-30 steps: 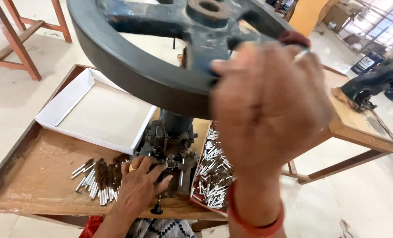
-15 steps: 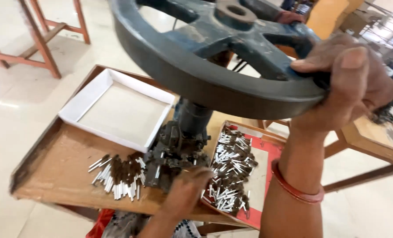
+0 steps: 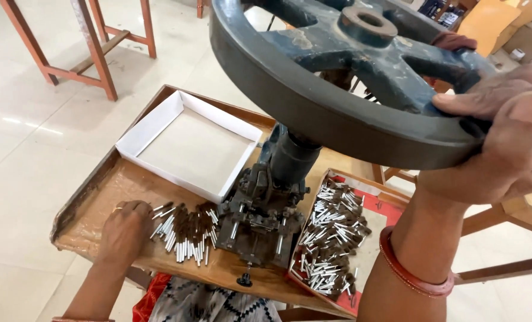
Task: Operating a hand-cranked machine to assemble or crimp small industrial brushes.
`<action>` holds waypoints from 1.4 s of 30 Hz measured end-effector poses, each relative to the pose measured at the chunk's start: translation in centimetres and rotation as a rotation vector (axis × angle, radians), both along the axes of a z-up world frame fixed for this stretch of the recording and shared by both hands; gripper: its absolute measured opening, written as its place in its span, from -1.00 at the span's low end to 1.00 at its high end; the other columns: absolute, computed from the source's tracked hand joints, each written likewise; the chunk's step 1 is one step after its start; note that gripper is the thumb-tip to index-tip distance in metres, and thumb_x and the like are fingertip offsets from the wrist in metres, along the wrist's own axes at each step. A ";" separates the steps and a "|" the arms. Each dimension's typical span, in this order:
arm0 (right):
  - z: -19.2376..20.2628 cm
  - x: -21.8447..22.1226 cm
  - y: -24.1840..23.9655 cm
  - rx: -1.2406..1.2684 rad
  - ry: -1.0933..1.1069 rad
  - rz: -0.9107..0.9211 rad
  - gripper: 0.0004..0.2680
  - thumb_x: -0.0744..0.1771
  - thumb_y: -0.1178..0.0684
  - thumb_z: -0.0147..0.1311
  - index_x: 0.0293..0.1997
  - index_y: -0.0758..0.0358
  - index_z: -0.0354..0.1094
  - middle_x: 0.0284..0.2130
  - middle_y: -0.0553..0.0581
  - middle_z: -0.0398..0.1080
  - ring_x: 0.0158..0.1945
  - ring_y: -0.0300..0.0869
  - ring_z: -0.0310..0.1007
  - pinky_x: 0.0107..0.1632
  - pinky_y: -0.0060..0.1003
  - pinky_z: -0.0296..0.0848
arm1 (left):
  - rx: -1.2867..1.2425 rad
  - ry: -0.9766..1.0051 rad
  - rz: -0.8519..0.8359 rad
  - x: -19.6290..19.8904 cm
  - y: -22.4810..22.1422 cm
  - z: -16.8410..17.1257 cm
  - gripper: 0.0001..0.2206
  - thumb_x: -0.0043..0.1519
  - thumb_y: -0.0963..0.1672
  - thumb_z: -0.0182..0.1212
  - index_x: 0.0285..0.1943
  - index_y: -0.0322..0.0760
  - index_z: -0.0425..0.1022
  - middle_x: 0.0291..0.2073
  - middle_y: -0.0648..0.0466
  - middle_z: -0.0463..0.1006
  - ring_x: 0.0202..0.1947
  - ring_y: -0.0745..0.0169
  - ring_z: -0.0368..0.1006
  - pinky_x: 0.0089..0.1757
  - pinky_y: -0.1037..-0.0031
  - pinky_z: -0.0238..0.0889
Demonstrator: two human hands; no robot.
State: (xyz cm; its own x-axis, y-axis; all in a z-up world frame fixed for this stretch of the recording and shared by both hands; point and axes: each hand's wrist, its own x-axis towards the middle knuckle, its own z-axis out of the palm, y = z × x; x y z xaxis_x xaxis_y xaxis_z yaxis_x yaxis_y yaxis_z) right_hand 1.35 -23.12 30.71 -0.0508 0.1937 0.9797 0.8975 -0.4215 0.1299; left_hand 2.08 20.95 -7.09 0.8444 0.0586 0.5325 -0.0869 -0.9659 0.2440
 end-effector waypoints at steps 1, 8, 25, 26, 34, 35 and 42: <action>0.1 -0.2 0.1 0.013 0.012 0.034 -0.66 0.53 0.07 -0.21 -0.35 0.50 0.34 -0.50 0.33 0.42 -0.51 -0.08 0.28 -0.33 -0.31 0.24 | 0.087 -0.040 -0.045 0.2 -0.1 -0.3 -0.87 0.13 -0.08 0.24 -0.25 -0.19 0.56 -0.23 0.01 0.66 -0.22 -0.01 0.62 -0.24 0.23 0.56; 0.8 2.5 -1.2 -0.017 -0.131 0.303 -0.70 0.42 0.08 -0.13 -0.53 0.43 0.24 -0.53 0.43 0.41 -0.64 0.00 0.32 -0.45 -0.24 0.29 | -0.485 0.087 -0.228 -3.1 -12.0 6.1 -0.83 0.20 -0.11 0.29 -0.11 -0.27 0.64 -0.28 -0.05 0.70 -0.47 0.17 0.64 -0.41 0.40 0.58; 1.2 2.0 -0.5 0.035 -0.038 0.236 -0.66 0.47 0.02 -0.12 -0.40 0.54 0.34 -0.45 0.38 0.44 -0.53 -0.05 0.31 -0.35 -0.27 0.30 | -0.057 -0.022 -0.507 -3.9 -18.5 9.4 -0.34 -0.05 0.29 0.22 0.12 0.01 0.59 -0.09 -0.10 0.46 -0.14 -0.01 0.31 -0.16 0.01 0.14; 1.0 1.7 -0.4 0.029 -0.041 0.239 -0.66 0.47 0.02 -0.12 -0.40 0.54 0.34 -0.45 0.38 0.44 -0.53 -0.05 0.31 -0.35 -0.27 0.30 | -0.062 -0.026 -0.505 -4.0 -18.5 9.3 -0.34 -0.05 0.29 0.22 0.12 0.01 0.59 -0.09 -0.10 0.46 -0.14 -0.01 0.31 -0.16 0.01 0.14; -0.2 -4.7 10.3 0.027 -0.035 -0.698 -0.76 0.46 0.05 -0.13 -0.36 0.14 0.39 -0.57 -0.05 0.34 -0.54 -0.29 0.11 -0.33 -0.33 0.09 | -0.069 0.138 -0.499 -3.3 -19.2 9.4 -0.53 0.16 0.14 0.23 0.16 -0.05 0.58 -0.16 0.03 0.50 -0.09 0.09 0.32 -0.03 0.04 0.07; 0.1 -4.9 12.9 0.031 -0.035 -0.700 -0.76 0.46 0.05 -0.13 -0.36 0.14 0.39 -0.57 -0.05 0.34 -0.54 -0.29 0.11 -0.33 -0.33 0.09 | -0.064 0.138 -0.501 -3.5 -19.4 9.9 -0.53 0.16 0.14 0.23 0.16 -0.05 0.58 -0.16 0.03 0.50 -0.09 0.09 0.32 -0.03 0.04 0.07; 0.9 -4.6 7.2 -0.085 -0.090 -0.462 -0.79 0.45 0.02 0.01 -0.33 0.19 0.46 -0.62 -0.05 0.32 -0.59 -0.29 0.05 -0.39 -0.36 0.08 | -0.121 0.027 -0.487 -3.4 -21.3 8.4 -0.72 0.18 0.02 0.24 -0.14 -0.20 0.66 -0.15 0.04 0.64 -0.02 0.09 0.44 0.09 0.06 0.03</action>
State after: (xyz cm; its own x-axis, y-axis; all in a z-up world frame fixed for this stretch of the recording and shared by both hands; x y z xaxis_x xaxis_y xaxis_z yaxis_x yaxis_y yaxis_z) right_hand -3.30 -15.94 31.61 -0.0243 0.2950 0.9552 0.6019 -0.7585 0.2496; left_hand -1.28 -0.35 1.27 0.8025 -0.2860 0.5237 -0.5126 -0.7796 0.3598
